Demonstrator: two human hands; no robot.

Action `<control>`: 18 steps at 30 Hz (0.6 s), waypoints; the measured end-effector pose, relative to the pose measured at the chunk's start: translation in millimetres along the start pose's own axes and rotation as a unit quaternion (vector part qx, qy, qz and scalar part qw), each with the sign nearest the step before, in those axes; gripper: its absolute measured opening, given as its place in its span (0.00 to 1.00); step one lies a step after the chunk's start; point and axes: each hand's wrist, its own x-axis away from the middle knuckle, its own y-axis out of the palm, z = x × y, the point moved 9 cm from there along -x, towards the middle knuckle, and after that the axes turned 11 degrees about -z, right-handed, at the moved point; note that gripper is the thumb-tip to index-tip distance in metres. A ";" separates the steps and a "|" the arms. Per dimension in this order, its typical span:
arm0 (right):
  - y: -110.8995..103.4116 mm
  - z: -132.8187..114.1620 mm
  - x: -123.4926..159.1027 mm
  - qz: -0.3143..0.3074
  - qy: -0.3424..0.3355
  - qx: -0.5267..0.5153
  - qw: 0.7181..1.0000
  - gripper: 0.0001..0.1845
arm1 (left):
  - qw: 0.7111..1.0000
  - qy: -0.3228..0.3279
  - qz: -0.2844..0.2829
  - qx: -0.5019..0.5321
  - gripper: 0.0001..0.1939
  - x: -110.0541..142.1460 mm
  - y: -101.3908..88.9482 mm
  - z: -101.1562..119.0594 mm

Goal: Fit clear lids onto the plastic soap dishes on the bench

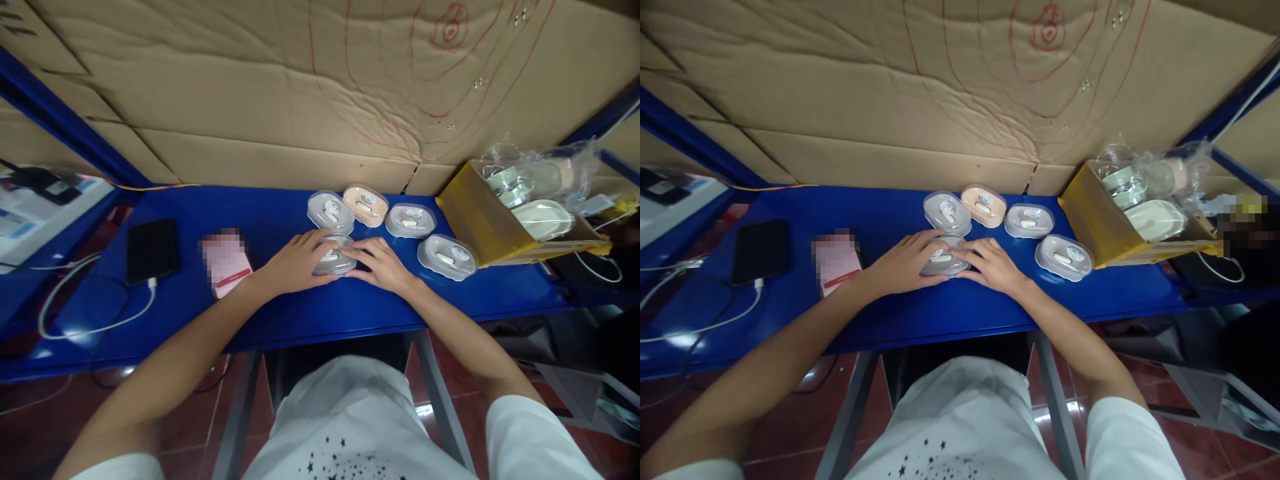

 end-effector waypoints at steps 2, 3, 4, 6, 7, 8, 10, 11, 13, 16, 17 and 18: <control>0.0 0.3 1.7 0.018 -0.015 -0.012 1.000 0.30 | 1.000 -0.003 -0.002 0.008 0.33 -1.4 0.5 -0.3; -0.3 -0.4 2.7 0.029 -0.026 -0.019 0.999 0.30 | 1.000 -0.006 -0.003 0.014 0.33 -1.7 0.6 -1.0; -0.7 -1.2 3.7 0.039 -0.037 -0.026 0.998 0.30 | 1.000 -0.009 -0.002 0.023 0.33 -1.9 0.5 -1.7; -1.1 -1.6 5.2 0.054 -0.050 -0.038 0.997 0.31 | 0.999 -0.013 0.001 0.044 0.32 -1.8 0.0 -2.8; -0.8 -1.1 5.5 0.057 -0.051 -0.044 0.996 0.31 | 0.999 -0.013 0.002 0.052 0.32 -1.6 -0.3 -2.8; -0.1 0.0 5.5 0.055 -0.048 -0.049 0.996 0.32 | 0.998 -0.013 0.002 0.055 0.32 -1.5 -0.6 -2.2; 2.5 3.0 4.3 0.041 -0.038 -0.062 0.997 0.32 | 0.999 -0.013 0.004 0.051 0.33 -1.4 -1.4 -0.5; 3.6 4.5 3.5 0.032 -0.032 -0.068 0.997 0.32 | 0.999 -0.016 0.005 0.044 0.34 -1.4 -1.9 0.2; 4.3 6.5 1.9 0.020 -0.024 -0.083 0.996 0.32 | 0.999 -0.021 0.007 0.028 0.35 -1.5 -2.6 1.4; 6.5 5.9 -0.9 -0.007 -0.021 -0.110 0.994 0.34 | 1.000 -0.013 0.001 0.011 0.36 -2.0 -1.5 4.7; 9.5 5.6 -1.9 -0.028 -0.018 -0.118 0.993 0.36 | 1.000 -0.009 0.000 0.006 0.37 -2.0 -1.0 6.0; 13.1 5.5 -2.8 -0.050 -0.012 -0.123 0.991 0.39 | 1.000 -0.007 -0.001 0.003 0.39 -1.9 -0.5 6.9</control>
